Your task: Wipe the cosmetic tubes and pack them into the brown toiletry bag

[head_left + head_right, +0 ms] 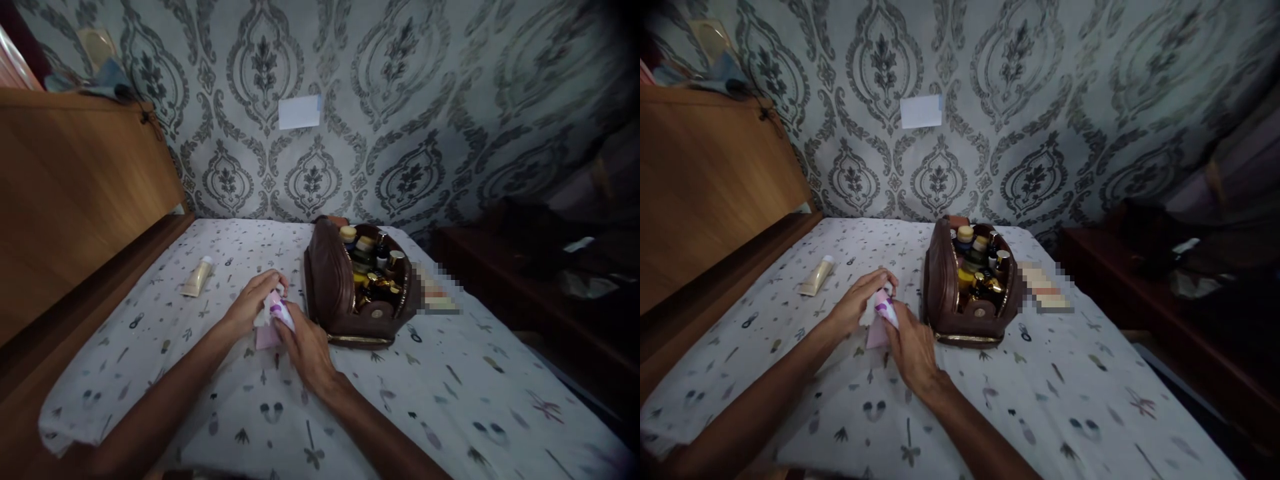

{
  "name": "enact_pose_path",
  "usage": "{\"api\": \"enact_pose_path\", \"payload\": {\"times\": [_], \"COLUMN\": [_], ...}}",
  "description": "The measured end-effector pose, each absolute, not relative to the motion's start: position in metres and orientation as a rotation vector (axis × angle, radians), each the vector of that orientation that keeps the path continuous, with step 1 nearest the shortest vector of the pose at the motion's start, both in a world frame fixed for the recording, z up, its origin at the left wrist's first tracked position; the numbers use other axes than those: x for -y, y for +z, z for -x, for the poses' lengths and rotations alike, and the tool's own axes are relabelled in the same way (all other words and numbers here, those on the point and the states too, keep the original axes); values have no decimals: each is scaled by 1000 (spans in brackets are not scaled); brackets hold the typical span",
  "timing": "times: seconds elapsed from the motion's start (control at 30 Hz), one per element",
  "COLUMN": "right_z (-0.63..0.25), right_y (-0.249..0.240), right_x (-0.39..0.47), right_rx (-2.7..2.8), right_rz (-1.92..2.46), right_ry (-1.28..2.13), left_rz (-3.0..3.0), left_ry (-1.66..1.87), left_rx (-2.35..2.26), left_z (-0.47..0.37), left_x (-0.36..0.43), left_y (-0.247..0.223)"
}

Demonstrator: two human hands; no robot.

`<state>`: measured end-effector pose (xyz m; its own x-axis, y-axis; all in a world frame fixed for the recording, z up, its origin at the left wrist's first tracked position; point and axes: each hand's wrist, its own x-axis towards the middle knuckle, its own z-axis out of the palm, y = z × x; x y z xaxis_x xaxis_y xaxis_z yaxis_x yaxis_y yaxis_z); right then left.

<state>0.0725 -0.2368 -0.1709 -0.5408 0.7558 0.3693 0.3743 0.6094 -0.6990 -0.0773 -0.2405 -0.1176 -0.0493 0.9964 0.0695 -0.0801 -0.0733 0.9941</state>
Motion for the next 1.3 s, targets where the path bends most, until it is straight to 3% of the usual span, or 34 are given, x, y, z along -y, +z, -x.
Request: {"api": "enact_pose_path", "payload": {"times": [0.17, 0.43, 0.6, 0.73, 0.83, 0.93, 1.13, 1.3], "right_z": [-73, -72, -71, -66, -62, -60, -61, -63], "right_y": [-169, -163, -170, -173, -169, -162, -162, -171], "right_x": [235, 235, 233, 233, 236, 239, 238, 234], "right_rx": [2183, 2323, 2208, 1933, 1594, 1214, 1072, 1353], "right_rz": [997, 1219, 1014, 767, 651, 644, 728, 862], "right_ry": [602, 419, 679, 1168, 1695, 1959, 1940, 1571], "left_rz": [-1200, -2318, -2636, -2703, -2677, -2463, -1622, -1465], "left_ry": [1443, 1244, 1340, 1541, 1568, 1565, 1571, 1466], "left_rx": [-1210, -1613, -1691, -1547, -1409, -1321, -1463, -1512], "left_z": [68, 74, 75, 78, 82, 80, 64, 57], "left_x": [242, 245, 244, 244, 245, 248, 256, 261], "left_y": [-124, -126, -137, -136, -132, -131, -138, -144]}}
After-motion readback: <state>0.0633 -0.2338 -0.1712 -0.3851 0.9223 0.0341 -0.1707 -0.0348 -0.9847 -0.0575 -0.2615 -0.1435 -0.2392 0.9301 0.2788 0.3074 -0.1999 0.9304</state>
